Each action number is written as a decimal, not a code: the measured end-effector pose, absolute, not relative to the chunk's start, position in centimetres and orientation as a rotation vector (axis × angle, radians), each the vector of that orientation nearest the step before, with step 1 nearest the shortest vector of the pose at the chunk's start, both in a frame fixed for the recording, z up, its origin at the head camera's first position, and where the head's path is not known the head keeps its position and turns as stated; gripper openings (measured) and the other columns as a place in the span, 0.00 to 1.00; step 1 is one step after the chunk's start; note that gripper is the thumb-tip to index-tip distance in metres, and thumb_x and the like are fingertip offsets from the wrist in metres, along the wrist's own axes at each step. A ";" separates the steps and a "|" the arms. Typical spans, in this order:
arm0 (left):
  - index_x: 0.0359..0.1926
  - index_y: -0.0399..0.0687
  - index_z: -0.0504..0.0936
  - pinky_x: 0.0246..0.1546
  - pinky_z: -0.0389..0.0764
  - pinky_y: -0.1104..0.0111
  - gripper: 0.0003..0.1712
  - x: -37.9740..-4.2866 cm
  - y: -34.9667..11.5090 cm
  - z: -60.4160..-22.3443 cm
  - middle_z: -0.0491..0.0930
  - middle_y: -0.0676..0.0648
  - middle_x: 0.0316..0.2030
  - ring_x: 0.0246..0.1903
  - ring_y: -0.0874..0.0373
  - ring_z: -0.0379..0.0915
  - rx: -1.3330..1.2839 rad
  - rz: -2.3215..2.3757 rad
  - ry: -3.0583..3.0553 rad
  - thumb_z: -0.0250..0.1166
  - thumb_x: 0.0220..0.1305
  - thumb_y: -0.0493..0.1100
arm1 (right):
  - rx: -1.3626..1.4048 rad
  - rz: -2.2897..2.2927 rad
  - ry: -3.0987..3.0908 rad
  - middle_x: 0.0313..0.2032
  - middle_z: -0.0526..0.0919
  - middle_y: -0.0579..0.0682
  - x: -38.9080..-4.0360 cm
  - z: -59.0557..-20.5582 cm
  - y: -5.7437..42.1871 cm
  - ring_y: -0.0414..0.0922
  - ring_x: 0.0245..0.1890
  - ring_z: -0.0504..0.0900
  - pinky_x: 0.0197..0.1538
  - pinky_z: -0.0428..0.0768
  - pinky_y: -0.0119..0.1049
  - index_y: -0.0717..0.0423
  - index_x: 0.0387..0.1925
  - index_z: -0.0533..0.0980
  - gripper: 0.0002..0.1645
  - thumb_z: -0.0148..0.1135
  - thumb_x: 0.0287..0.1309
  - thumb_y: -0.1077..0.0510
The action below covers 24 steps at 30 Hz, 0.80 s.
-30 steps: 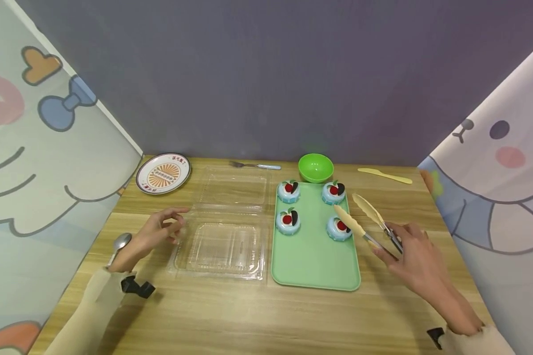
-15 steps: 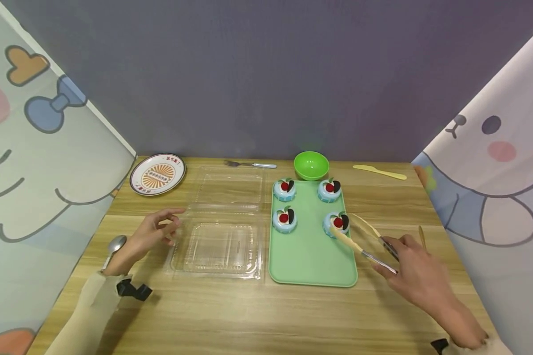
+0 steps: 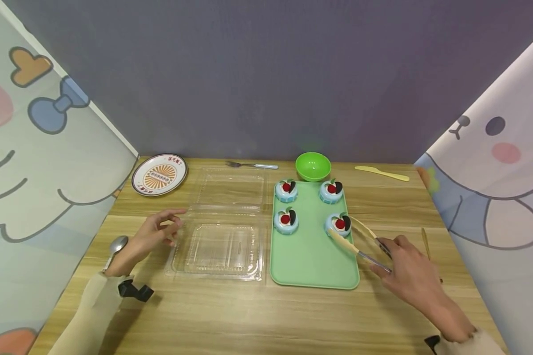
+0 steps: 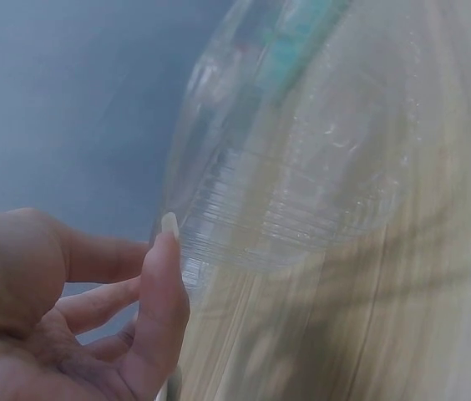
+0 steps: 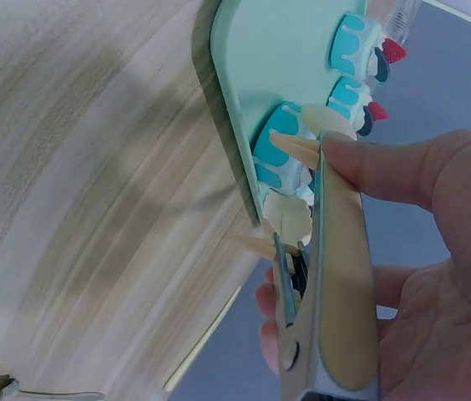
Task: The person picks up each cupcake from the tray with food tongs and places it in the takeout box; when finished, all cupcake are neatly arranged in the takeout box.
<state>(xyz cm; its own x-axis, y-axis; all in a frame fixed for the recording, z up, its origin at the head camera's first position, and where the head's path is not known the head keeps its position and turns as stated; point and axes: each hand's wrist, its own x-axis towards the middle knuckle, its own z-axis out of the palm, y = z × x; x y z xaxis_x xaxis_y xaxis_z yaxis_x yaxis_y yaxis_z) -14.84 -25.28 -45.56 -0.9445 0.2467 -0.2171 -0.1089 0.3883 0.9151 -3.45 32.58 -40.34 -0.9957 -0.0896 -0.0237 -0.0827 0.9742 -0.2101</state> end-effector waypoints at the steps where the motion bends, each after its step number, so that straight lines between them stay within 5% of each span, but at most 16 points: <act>1: 0.69 0.42 0.67 0.27 0.87 0.67 0.26 -14.8 -25.3 -45.6 0.68 0.35 0.49 0.29 0.59 0.74 0.123 1.576 2.335 0.57 0.72 0.39 | -0.140 -0.327 3.098 0.44 0.77 0.64 -3.5 -40.4 32.6 0.42 0.22 0.67 0.17 0.62 0.32 0.61 0.61 0.73 0.42 0.70 0.54 0.39; 24: 0.69 0.42 0.67 0.27 0.86 0.67 0.26 -15.0 -25.3 -45.8 0.69 0.35 0.49 0.27 0.61 0.75 0.100 1.616 2.305 0.56 0.72 0.38 | -0.212 -0.423 3.272 0.36 0.75 0.55 -3.9 -41.1 32.6 0.37 0.20 0.60 0.13 0.58 0.28 0.59 0.58 0.77 0.37 0.76 0.47 0.47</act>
<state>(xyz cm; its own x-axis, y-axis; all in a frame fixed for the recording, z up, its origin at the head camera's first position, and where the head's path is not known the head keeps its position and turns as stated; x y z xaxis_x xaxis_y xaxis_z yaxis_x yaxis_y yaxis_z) -15.01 -25.30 -45.78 -0.9451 0.2398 -0.2220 -0.1269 0.3567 0.9256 -3.90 32.60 -41.13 -0.9783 -0.1054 0.1785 -0.1473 0.9594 -0.2407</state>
